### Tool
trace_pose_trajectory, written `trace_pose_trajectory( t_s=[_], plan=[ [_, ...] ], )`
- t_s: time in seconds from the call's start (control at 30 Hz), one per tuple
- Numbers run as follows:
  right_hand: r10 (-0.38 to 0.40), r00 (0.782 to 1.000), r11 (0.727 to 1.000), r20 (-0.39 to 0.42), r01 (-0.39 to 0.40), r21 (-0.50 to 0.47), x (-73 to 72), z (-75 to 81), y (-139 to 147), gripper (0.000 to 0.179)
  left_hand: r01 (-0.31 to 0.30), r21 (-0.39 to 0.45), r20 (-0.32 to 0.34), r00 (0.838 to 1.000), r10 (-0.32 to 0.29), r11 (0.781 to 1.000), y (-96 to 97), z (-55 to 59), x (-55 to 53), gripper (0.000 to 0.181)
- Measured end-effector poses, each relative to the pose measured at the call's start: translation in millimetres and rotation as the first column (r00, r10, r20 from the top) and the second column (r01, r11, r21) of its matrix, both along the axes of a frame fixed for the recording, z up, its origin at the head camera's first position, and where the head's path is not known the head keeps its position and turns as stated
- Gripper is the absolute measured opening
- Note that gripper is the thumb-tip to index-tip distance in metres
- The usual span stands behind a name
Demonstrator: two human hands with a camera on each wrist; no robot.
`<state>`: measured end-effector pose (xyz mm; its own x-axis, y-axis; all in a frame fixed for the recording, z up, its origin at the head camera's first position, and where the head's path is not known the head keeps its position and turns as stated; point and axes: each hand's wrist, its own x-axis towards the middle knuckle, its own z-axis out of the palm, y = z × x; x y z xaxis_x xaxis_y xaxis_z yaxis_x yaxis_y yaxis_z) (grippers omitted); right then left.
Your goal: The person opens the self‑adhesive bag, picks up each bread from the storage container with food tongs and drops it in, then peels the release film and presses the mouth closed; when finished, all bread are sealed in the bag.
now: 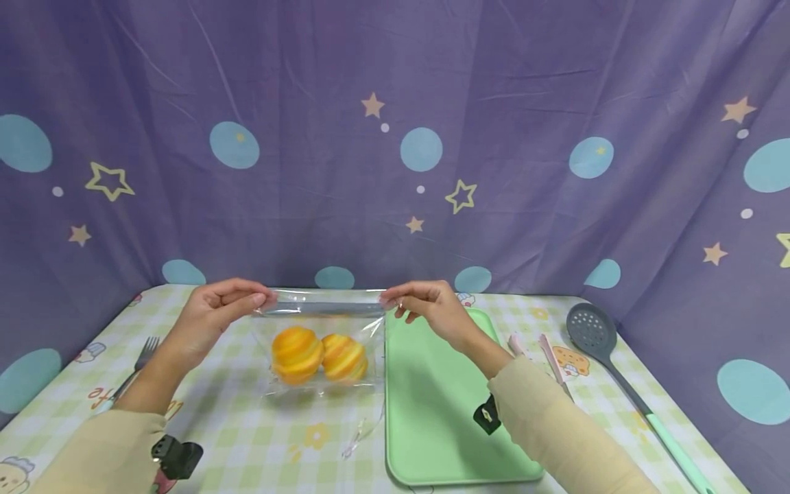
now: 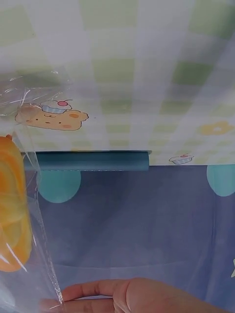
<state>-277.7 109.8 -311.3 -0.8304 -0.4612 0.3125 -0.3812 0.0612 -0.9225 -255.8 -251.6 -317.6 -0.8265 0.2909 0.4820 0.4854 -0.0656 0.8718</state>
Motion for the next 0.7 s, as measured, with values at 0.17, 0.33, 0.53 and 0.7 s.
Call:
trace_pose_trajectory(
  t_s=[0.17, 0.33, 0.53, 0.7],
  plan=[
    [0.021, 1.000, 1.000, -0.009, -0.021, -0.017, 1.6, 0.7, 1.8, 0.031, -0.013, -0.011, 0.030, 0.999, 0.013, 1.000, -1.6, -1.6, 0.4, 0.020],
    [0.012, 0.999, 0.999, -0.044, -0.010, 0.042, 2.6, 0.7, 2.2, 0.024, 0.000, 0.014, 0.062, 0.998, 0.000, 1.000, -3.6, -2.2, 0.7, 0.023],
    [-0.021, 0.997, 0.994, -0.074, 0.029, 0.108, 2.6, -0.4, 1.3, 0.023, 0.031, 0.051, 0.086, 0.996, -0.035, 0.998, -4.8, -2.9, 1.6, 0.033],
    [-0.022, 0.997, 0.996, -0.077, 0.028, 0.085, 3.5, -0.4, 0.8, 0.028, 0.035, 0.052, 0.104, 0.994, -0.040, 0.998, -2.9, -3.5, 1.9, 0.036]
  ],
)
